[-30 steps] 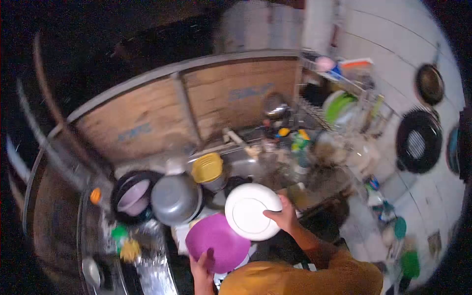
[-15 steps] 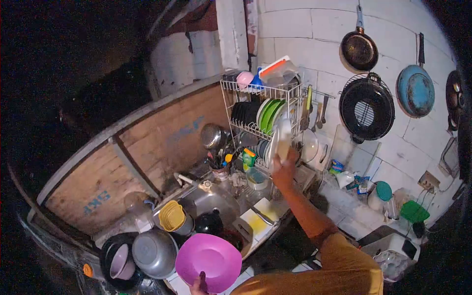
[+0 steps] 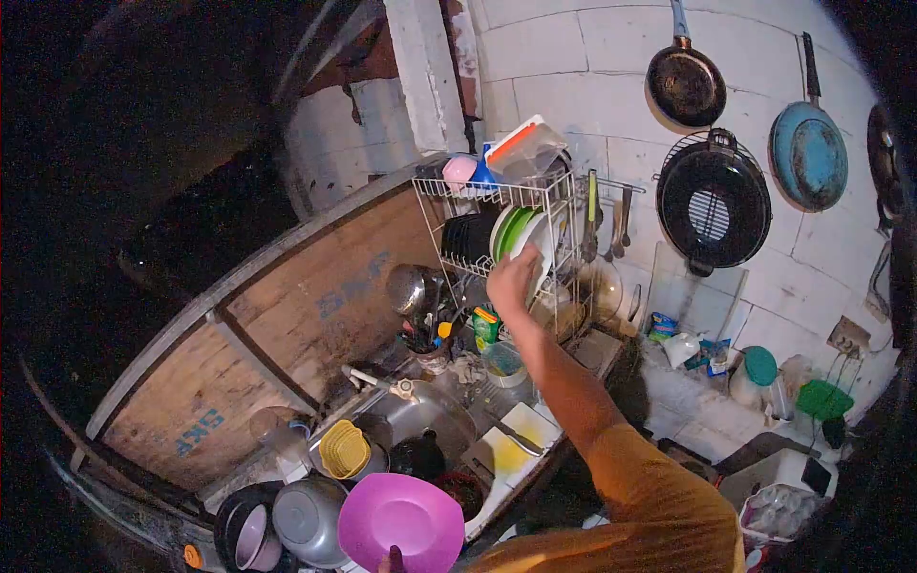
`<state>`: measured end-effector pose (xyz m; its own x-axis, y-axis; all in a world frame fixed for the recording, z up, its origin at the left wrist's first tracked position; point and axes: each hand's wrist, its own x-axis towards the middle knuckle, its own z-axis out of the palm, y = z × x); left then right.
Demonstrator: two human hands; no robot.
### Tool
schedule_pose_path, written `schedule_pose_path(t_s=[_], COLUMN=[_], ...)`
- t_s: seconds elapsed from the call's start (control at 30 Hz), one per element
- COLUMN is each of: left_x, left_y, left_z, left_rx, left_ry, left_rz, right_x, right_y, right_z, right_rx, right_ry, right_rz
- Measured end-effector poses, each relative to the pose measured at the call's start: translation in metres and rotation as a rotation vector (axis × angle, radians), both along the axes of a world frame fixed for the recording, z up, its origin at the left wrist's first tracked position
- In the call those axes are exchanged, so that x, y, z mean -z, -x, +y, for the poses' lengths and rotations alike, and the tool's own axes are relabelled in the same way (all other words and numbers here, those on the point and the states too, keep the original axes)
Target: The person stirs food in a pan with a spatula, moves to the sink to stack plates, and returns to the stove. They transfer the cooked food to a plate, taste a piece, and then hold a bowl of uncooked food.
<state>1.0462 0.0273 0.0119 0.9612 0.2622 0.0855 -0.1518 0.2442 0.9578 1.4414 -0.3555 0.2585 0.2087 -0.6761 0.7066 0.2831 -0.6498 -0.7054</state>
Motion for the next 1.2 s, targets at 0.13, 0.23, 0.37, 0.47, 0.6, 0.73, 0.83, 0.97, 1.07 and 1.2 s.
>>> schedule_pose_path(t_s=[0.13,0.23,0.37,0.47,0.6,0.73,0.83,0.97,1.07,1.2], left_x=[0.007,0.011,0.0,-0.021,0.013,0.004,-0.002,-0.011,-0.023,-0.011], left_y=[0.003,0.002,0.005,0.011,0.008,0.007,0.01,0.018,0.023,0.022], left_z=[0.003,0.003,-0.002,-0.004,0.012,0.004,0.003,0.002,-0.004,0.001], left_rx=[-0.007,0.0,-0.024,-0.011,-0.001,-0.078,-0.054,-0.025,-0.041,-0.046], left_ry=[0.017,0.008,0.026,0.02,0.02,0.006,-0.083,-0.063,-0.083,-0.148], left_rz=[-0.021,-0.049,-0.069,-0.025,-0.043,-0.079,-0.097,-0.092,-0.03,-0.079], right_x=[-0.002,0.012,0.044,0.024,0.016,0.019,0.026,0.02,0.015,-0.017], right_y=[-0.002,0.014,0.041,0.051,-0.018,-0.05,-0.069,-0.093,-0.112,-0.11], right_z=[0.006,0.023,0.047,0.064,0.062,0.059,0.043,0.017,-0.004,-0.024], right_rx=[-0.029,-0.028,-0.184,-0.415,-0.494,-0.415,-0.348,-0.272,-0.285,-0.18], right_ry=[-0.085,-0.036,0.024,-0.02,-0.083,-0.249,-0.341,-0.488,-0.486,-0.582], right_rz=[-0.062,-0.084,-0.084,-0.065,-0.092,-0.108,-0.138,-0.116,-0.206,-0.037])
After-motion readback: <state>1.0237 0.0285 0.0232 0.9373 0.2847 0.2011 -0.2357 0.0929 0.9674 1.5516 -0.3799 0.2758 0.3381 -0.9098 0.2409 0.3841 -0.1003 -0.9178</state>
